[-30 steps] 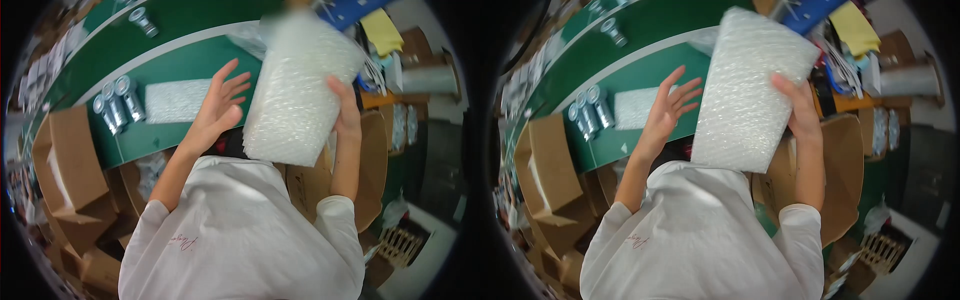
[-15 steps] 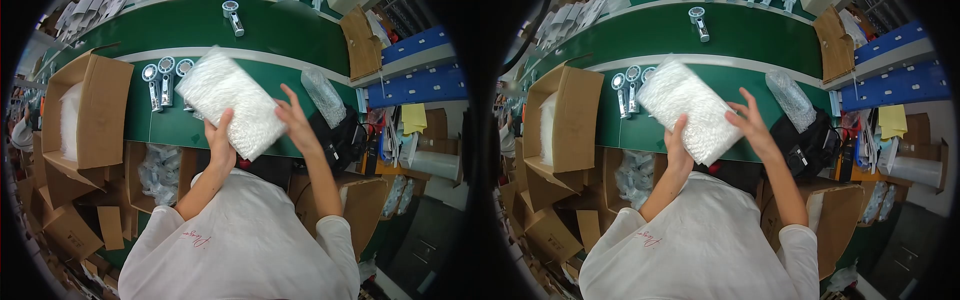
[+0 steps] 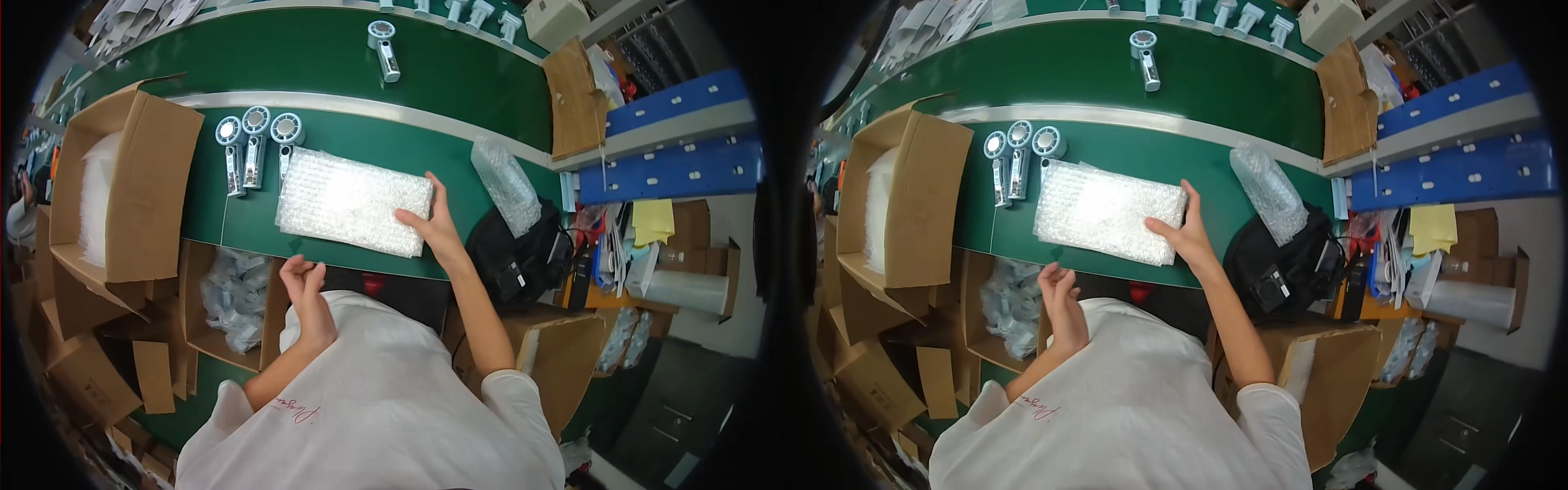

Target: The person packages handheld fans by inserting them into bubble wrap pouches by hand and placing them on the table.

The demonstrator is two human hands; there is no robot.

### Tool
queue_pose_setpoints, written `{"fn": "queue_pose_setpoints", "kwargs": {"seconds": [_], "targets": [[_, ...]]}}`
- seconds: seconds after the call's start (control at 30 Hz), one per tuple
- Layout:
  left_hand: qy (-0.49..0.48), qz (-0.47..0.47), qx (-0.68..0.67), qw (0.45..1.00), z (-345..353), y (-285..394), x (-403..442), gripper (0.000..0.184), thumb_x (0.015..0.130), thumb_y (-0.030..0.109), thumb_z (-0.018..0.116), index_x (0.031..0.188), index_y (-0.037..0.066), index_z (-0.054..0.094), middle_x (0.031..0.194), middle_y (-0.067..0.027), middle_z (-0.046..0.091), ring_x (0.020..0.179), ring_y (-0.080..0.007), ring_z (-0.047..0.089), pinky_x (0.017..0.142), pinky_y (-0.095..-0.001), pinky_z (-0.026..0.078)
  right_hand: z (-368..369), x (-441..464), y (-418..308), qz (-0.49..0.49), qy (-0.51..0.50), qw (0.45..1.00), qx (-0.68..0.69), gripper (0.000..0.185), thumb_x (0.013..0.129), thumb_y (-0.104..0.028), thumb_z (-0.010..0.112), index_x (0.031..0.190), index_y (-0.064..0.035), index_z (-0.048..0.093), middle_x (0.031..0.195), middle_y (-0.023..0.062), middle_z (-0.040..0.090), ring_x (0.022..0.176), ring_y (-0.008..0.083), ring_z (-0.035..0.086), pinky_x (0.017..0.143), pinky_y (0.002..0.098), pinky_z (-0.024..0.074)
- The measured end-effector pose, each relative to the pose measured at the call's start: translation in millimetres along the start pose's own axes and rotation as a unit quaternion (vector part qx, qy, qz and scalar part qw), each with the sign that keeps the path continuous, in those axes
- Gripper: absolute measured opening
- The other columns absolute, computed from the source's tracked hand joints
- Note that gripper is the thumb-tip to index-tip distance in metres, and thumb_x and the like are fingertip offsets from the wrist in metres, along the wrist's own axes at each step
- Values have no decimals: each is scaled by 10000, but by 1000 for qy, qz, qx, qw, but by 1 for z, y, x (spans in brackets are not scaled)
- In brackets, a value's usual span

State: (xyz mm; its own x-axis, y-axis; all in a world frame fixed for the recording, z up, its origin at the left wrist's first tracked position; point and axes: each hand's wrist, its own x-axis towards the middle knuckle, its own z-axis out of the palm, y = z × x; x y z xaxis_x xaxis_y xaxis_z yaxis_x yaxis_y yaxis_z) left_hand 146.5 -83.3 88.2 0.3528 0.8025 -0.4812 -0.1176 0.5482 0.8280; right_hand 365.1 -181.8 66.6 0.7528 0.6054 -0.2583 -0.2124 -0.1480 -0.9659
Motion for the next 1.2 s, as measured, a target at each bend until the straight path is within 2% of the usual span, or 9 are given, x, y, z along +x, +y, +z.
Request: {"fn": "queue_pose_setpoints", "kwargs": {"seconds": [0.1, 0.17, 0.33, 0.63, 0.77, 0.87, 1.03, 1.1, 1.2], "targets": [[-211, 112, 97, 966, 30, 36, -14, 318, 848, 2, 620, 1128, 87, 496, 943, -42, 503, 819, -129, 466, 795, -300, 413, 4, 5, 1, -3, -14, 1000, -6, 899, 807, -94, 777, 1518, -40, 230, 1443, 268, 389, 1239, 339, 507, 1022, 388, 449], [-343, 402, 306, 792, 68, 47, 10, 237, 813, 43, 650, 1025, 70, 546, 870, -57, 507, 782, -189, 469, 777, -310, 398, 5, 6, 1, -5, -14, 1000, -15, 936, 793, -136, 809, 1516, -33, 223, 1425, 283, 391, 1205, 340, 540, 1000, 386, 473], [-267, 517, 516, 628, 133, 1, 56, 207, 794, 207, 707, 836, 90, 541, 802, -47, 523, 771, -232, 503, 771, -325, 378, -17, -16, -20, -29, 123, 992, 19, 612, 899, -124, 690, 1430, -22, 403, 1347, 215, 482, 1074, 263, 585, 927, 323, 489], [-344, 421, 530, 650, 125, 8, 66, 223, 840, 241, 654, 884, 45, 557, 834, -138, 580, 722, -318, 570, 720, -390, 421, -40, 59, -61, -141, 142, 980, -21, 356, 919, -59, 615, 1269, -27, 561, 1218, 122, 596, 1031, 184, 593, 865, 286, 492], [-353, 423, 505, 664, 116, 8, 74, 200, 827, 189, 646, 871, 23, 543, 791, -173, 600, 662, -393, 575, 653, -458, 451, 9, 189, -57, -373, 215, 848, -309, 512, 842, -98, 664, 1324, -38, 503, 1160, 137, 608, 1014, 314, 577, 920, 397, 466], [-382, 384, 475, 694, 115, 13, 79, 161, 827, 146, 654, 846, 22, 552, 782, -147, 607, 695, -365, 586, 672, -432, 483, 19, 261, -33, -314, 278, 791, -447, 547, 846, -111, 664, 1355, -42, 476, 1209, 153, 582, 1014, 352, 567, 942, 409, 452], [-391, 343, 476, 709, 111, 19, 80, 141, 819, 122, 646, 804, 4, 571, 778, -172, 628, 709, -380, 610, 670, -431, 496, -5, 288, -3, -157, 234, 886, -368, 572, 867, -134, 675, 1378, -15, 450, 1268, 157, 542, 1037, 325, 577, 934, 423, 463], [-393, 328, 502, 698, 110, 23, 82, 144, 818, 120, 646, 786, -5, 581, 755, -179, 635, 691, -385, 612, 659, -433, 498, -12, 239, -13, -135, 107, 983, -63, 539, 918, -165, 661, 1388, -20, 439, 1245, 136, 550, 1044, 258, 580, 889, 374, 476], [-404, 324, 515, 683, 113, 29, 82, 161, 822, 115, 641, 749, -23, 604, 702, -187, 640, 645, -389, 606, 637, -440, 497, -24, 135, -33, -102, -33, 958, 266, 505, 972, -173, 645, 1399, -23, 421, 1240, 122, 545, 1044, 203, 586, 844, 338, 492]]}}
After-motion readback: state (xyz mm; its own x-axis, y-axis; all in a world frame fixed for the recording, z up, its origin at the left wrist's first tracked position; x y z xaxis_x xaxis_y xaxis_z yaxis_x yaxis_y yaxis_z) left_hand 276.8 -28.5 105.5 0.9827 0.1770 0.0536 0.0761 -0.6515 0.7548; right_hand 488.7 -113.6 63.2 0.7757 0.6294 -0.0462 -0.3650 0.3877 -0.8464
